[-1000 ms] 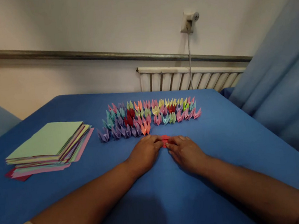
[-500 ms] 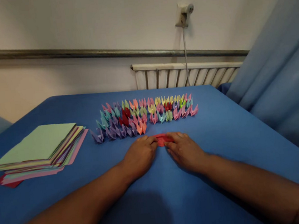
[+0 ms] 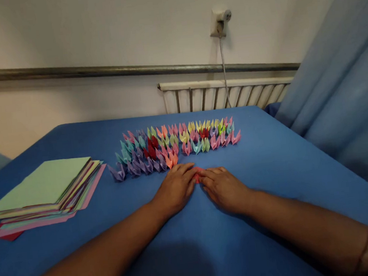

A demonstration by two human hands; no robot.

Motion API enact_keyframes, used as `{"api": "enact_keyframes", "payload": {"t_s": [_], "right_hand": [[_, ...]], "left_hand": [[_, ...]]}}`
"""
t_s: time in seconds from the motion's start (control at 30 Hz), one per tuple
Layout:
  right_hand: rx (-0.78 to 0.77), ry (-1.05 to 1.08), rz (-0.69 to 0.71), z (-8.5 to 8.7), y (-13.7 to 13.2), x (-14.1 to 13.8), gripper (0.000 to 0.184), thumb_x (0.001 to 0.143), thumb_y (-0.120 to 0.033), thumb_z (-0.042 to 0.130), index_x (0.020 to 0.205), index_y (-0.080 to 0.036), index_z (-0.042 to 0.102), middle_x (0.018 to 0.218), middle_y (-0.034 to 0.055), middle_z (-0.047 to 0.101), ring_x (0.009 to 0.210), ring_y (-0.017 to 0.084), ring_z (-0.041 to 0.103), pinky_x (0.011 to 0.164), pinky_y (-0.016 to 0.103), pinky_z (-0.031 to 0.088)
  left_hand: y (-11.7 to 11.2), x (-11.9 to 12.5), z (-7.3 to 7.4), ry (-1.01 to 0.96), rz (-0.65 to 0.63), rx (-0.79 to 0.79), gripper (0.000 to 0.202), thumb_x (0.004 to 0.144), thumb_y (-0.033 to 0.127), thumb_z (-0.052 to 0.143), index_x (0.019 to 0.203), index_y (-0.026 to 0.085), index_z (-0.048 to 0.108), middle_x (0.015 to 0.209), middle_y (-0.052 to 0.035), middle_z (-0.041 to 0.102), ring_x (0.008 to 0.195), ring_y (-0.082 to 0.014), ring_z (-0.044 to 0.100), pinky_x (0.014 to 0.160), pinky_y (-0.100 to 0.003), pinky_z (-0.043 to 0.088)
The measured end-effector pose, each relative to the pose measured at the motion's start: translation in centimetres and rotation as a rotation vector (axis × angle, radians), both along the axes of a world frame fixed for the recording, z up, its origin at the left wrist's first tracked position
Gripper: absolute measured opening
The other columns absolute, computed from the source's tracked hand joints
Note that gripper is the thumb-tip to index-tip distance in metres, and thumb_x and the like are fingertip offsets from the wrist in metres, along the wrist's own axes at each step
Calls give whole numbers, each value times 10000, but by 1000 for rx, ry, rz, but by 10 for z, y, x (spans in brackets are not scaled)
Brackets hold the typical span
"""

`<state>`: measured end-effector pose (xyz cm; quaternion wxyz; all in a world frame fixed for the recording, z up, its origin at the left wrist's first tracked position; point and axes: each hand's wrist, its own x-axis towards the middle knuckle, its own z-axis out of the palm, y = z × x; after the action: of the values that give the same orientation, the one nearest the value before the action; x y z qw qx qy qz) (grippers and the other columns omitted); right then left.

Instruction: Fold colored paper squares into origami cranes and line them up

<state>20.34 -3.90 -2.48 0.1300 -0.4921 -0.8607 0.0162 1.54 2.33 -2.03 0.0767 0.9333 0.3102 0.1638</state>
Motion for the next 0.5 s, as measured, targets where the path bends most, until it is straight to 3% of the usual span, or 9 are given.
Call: {"api": "enact_keyframes", "payload": {"t_s": [0.17, 0.5], "right_hand": [[17, 18, 0, -1, 1, -1, 324, 975, -205, 390, 1210, -144, 604, 1264, 132, 604, 1139, 235, 535, 951, 402, 411], [0, 41, -13, 1, 0, -1, 333, 978, -214, 384, 1210, -149, 614, 1248, 116, 612, 1114, 239, 535, 931, 399, 422]], "left_hand": [[2, 0, -10, 23, 71, -16, 364, 946, 338, 461, 1277, 217, 551, 1357, -100, 539, 1250, -285, 439, 1043, -508, 350], [3, 0, 0, -170, -3, -177, 285, 895, 194, 499, 1165, 209, 588, 1175, -52, 636, 1096, -207, 547, 999, -386, 404]]}}
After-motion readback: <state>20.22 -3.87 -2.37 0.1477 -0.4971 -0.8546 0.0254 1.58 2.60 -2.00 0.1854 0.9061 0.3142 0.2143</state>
